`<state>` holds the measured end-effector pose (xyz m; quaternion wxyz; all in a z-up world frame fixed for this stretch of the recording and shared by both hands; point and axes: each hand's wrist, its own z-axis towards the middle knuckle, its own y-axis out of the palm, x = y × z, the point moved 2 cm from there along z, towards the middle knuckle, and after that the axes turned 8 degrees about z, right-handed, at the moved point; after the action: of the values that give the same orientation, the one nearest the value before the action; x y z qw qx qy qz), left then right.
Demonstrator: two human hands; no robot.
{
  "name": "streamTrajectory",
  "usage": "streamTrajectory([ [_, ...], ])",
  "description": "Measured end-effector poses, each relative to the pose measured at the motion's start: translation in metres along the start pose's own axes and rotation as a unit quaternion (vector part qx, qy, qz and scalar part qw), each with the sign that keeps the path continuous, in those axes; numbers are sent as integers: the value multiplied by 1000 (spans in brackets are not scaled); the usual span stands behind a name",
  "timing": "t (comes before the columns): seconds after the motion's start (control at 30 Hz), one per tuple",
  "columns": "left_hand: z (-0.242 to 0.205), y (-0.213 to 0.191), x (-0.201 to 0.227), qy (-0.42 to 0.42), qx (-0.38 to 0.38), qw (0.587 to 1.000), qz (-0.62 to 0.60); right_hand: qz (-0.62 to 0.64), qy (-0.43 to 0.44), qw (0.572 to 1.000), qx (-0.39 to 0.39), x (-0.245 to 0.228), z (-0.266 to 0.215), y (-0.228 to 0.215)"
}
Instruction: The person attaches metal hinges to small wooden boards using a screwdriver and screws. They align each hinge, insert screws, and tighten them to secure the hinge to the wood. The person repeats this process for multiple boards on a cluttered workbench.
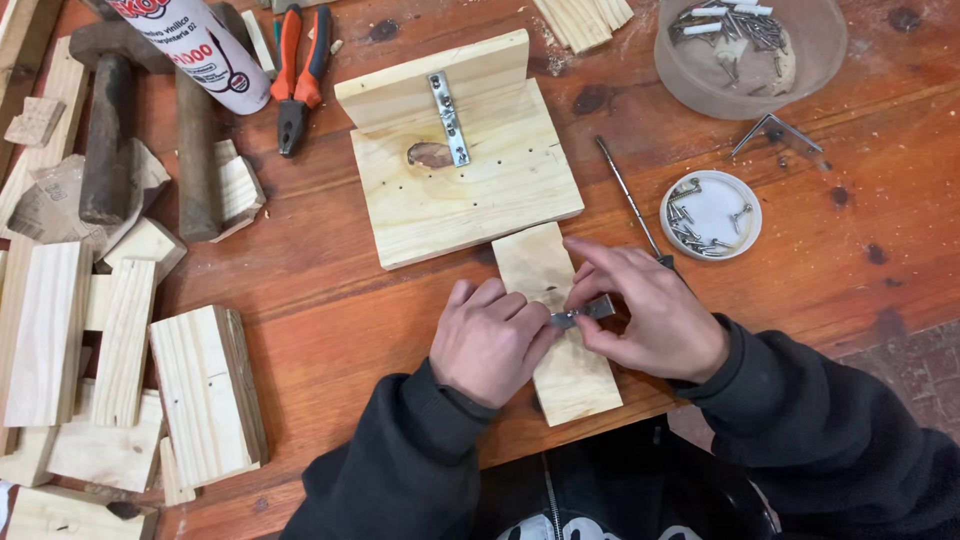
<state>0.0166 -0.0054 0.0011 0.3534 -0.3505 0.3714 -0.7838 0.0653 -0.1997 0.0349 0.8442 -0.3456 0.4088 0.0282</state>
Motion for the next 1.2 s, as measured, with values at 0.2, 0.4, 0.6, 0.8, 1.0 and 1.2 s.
streamTrajectory([
  [0.2, 0, 0, 1, -15, -26, 1000, 1, -49, -5, 999, -16, 0, -2, -1],
  [0.4, -1, 2, 0, -22, -39, 999, 8, -25, 6, 999, -42, -9, 2, -6],
  [0.6, -2, 4, 0, -18, -41, 999, 9, -9, 12, 1000, -26, 2, -4, -1],
  [0.8, -3, 8, -3, -27, -52, 998, 13, -31, 4, 999, -36, -9, -1, -2],
  [1.0, -2, 5, -2, -28, -51, 998, 8, -1, 11, 999, -33, -4, -5, 0],
  [1.2, -2, 4, -2, -34, -61, 997, 16, -35, 59, 998, -12, -15, -13, -14],
])
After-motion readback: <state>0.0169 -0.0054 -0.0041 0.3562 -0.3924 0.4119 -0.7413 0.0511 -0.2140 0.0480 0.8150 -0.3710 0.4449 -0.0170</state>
